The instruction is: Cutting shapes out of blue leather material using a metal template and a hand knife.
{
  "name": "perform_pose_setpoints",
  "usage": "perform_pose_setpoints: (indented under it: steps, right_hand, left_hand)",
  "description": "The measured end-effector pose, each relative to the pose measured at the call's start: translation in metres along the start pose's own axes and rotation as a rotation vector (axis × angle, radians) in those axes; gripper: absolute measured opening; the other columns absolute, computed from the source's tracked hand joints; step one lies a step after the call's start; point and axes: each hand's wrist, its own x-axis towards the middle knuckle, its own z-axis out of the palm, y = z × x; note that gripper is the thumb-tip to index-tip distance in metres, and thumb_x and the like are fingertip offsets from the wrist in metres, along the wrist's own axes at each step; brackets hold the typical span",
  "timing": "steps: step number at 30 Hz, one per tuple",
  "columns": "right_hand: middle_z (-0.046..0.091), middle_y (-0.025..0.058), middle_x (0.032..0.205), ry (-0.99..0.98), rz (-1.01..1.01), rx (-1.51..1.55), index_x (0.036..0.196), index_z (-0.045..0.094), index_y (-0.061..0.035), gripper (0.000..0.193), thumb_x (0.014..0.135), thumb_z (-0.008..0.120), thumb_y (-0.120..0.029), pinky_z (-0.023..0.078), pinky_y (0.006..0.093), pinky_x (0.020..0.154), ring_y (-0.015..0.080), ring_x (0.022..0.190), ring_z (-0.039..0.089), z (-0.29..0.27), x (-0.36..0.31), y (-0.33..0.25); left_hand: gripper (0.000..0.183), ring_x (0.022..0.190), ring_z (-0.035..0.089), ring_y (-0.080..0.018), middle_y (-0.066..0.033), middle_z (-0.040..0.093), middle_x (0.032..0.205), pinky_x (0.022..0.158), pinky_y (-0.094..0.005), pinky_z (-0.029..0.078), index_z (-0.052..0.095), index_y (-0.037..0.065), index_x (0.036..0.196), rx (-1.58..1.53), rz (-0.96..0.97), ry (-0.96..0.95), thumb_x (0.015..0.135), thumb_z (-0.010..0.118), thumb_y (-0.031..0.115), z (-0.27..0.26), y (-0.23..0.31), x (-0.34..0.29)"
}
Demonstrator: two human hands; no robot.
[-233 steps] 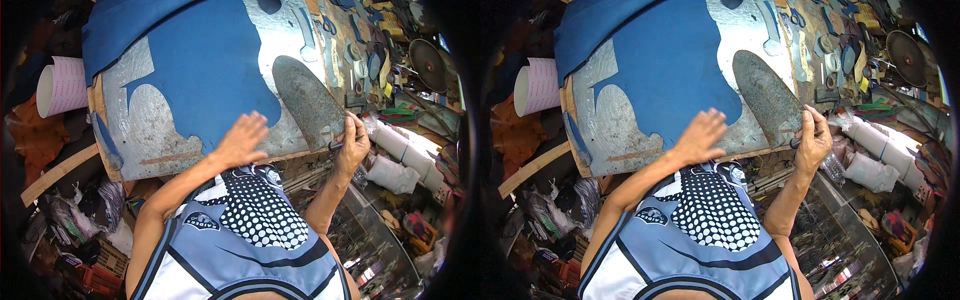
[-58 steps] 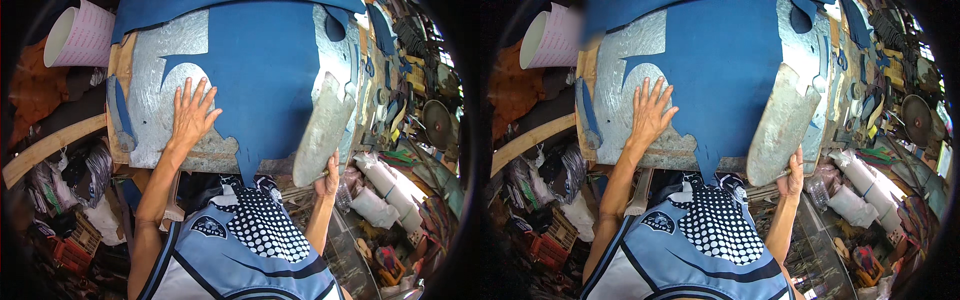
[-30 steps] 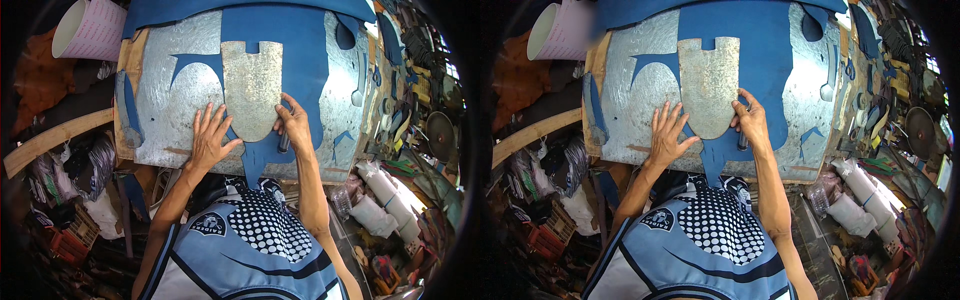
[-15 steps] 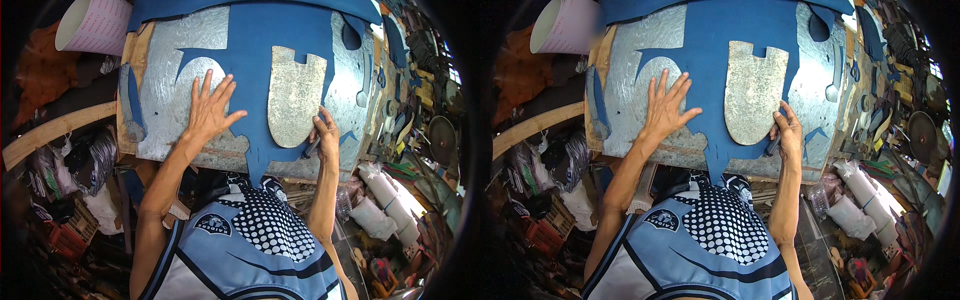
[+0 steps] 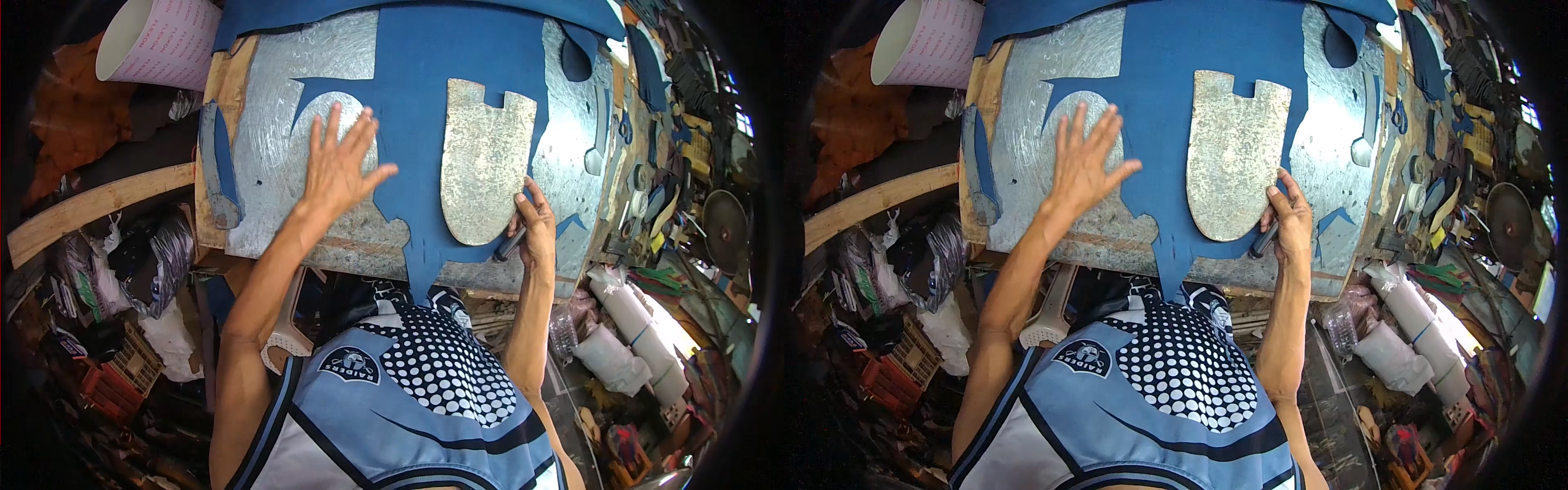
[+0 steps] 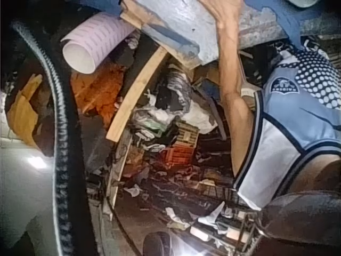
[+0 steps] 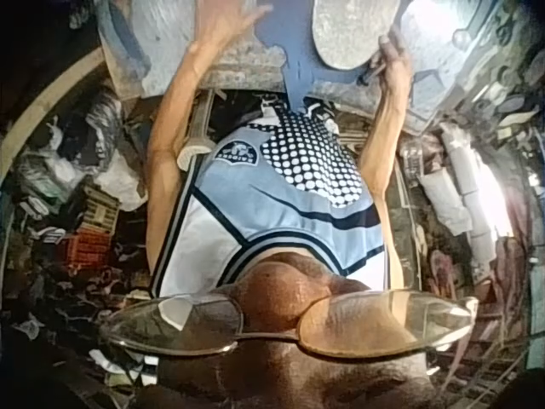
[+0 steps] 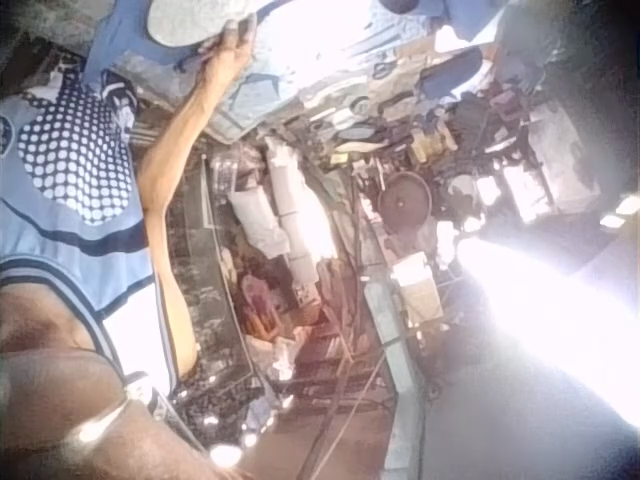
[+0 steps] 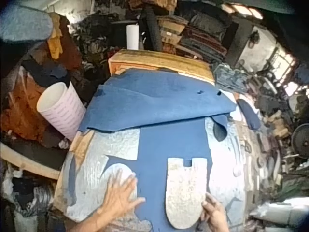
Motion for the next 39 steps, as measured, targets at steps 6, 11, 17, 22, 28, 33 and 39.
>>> perform_pose_setpoints:
  steps: [6, 11, 17, 22, 28, 33, 39]
  right_hand:
    - [0.068, 0.0062, 0.091, -0.158, 0.058, 0.479, 0.14, 0.045, 0.0033, 0.051, 0.093, 0.062, -0.008, 0.046, 0.02, 0.046, 0.0057, 0.052, 0.054, -0.023, -0.009, 0.008]
    - [0.068, 0.0135, 0.116, -0.225, 0.065, 0.749, 0.141, 0.045, 0.0008, 0.05, 0.093, 0.061, -0.005, 0.047, 0.0153, 0.048, 0.0053, 0.066, 0.064, -0.021, -0.018, 0.029]
    - [0.067, 0.0123, 0.12, -0.231, 0.086, 0.886, 0.142, 0.046, -0.005, 0.047, 0.096, 0.057, -0.005, 0.047, 0.0172, 0.05, 0.0129, 0.082, 0.069, -0.022, -0.014, 0.05]
    - [0.067, 0.0092, 0.117, -0.155, 0.102, 0.943, 0.143, 0.045, -0.0092, 0.045, 0.098, 0.053, -0.006, 0.049, 0.021, 0.053, 0.0145, 0.077, 0.066, -0.022, -0.015, 0.053]
    - [0.067, 0.0076, 0.108, -0.182, 0.09, 0.973, 0.142, 0.046, -0.0114, 0.045, 0.098, 0.055, -0.006, 0.054, 0.028, 0.056, 0.014, 0.067, 0.06, -0.027, -0.013, 0.059]
    - [0.063, 0.0128, 0.126, -0.143, 0.121, 0.991, 0.146, 0.042, -0.0076, 0.052, 0.096, 0.057, -0.004, 0.061, 0.036, 0.079, 0.0222, 0.099, 0.069, -0.022, -0.015, 0.053]
    - [0.061, 0.0137, 0.131, -0.406, 0.052, 1.043, 0.14, 0.048, -0.0069, 0.047, 0.094, 0.059, -0.006, 0.055, 0.0424, 0.097, 0.026, 0.116, 0.063, -0.034, -0.009, 0.065]
  left_hand:
    - [0.071, 0.147, 0.017, -0.0439, -0.0201, 0.033, 0.156, 0.118, -0.0592, 0.01, 0.046, 0.001, 0.143, -0.023, -0.106, 0.01, 0.095, 0.053, 0.053, 0.005, 0.011, -0.021]
    - [0.07, 0.148, 0.015, -0.0437, -0.0274, 0.028, 0.156, 0.118, -0.0597, 0.009, 0.042, -0.001, 0.144, -0.227, -0.102, -0.028, 0.096, 0.055, 0.048, 0.014, 0.068, -0.054]
    - [0.063, 0.133, 0.047, -0.0329, -0.0317, 0.037, 0.148, 0.104, -0.0427, 0.045, 0.033, -0.011, 0.145, -1.451, -0.54, 0.275, 0.098, 0.06, 0.019, -0.006, 0.086, -0.034]
    - [0.058, 0.117, 0.059, -0.0252, -0.0251, 0.055, 0.133, 0.095, -0.0382, 0.05, 0.039, -0.009, 0.143, -1.852, -0.837, 0.157, 0.095, 0.064, 0.013, 0.004, 0.049, 0.001]
    - [0.036, 0.098, 0.063, -0.0149, -0.0114, 0.067, 0.112, 0.088, -0.0311, 0.053, 0.057, -0.005, 0.127, -1.79, -0.744, 0.088, 0.095, 0.063, 0.008, 0.001, 0.041, 0.008]
    - [0.034, 0.096, 0.064, -0.0139, -0.0106, 0.066, 0.11, 0.086, -0.0281, 0.053, 0.058, -0.005, 0.126, -1.81, -0.741, 0.107, 0.094, 0.062, 0.004, 0.0, 0.04, 0.007]
    - [0.033, 0.096, 0.064, -0.0145, -0.0107, 0.067, 0.109, 0.087, -0.0292, 0.053, 0.058, -0.005, 0.125, -1.776, -0.717, 0.095, 0.094, 0.062, 0.005, 0.001, 0.039, 0.008]
